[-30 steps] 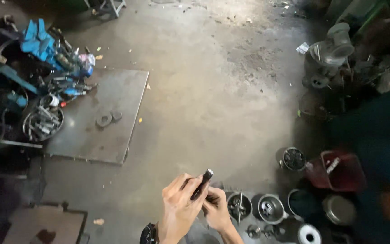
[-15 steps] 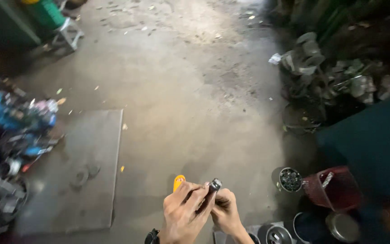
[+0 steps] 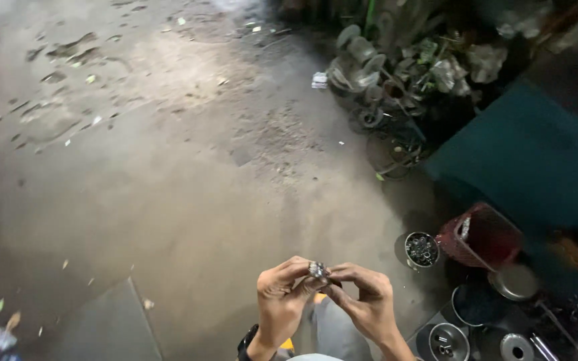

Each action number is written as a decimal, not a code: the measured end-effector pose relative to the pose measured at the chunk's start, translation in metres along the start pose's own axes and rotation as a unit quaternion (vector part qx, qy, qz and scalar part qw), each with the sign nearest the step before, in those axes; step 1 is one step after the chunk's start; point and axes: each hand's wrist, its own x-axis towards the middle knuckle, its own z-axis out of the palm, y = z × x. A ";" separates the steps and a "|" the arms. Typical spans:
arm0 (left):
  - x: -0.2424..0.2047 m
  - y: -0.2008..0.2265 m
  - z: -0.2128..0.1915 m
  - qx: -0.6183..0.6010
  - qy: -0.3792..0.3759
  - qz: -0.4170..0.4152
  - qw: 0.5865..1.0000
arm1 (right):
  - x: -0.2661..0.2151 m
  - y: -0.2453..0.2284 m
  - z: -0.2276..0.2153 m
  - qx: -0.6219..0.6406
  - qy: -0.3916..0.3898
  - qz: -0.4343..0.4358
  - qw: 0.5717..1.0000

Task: The person picks up small metal parts from a workbench, wipes them with a dark cloth, and then grinds them against a bench grinder. They repeatedly inspect the parts on a clear glass plate between grinding sessions.

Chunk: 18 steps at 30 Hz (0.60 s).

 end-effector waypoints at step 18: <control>0.458 -0.224 0.154 -0.473 -0.182 -0.227 0.832 | 0.395 0.114 -0.220 -0.209 0.189 -0.092 0.955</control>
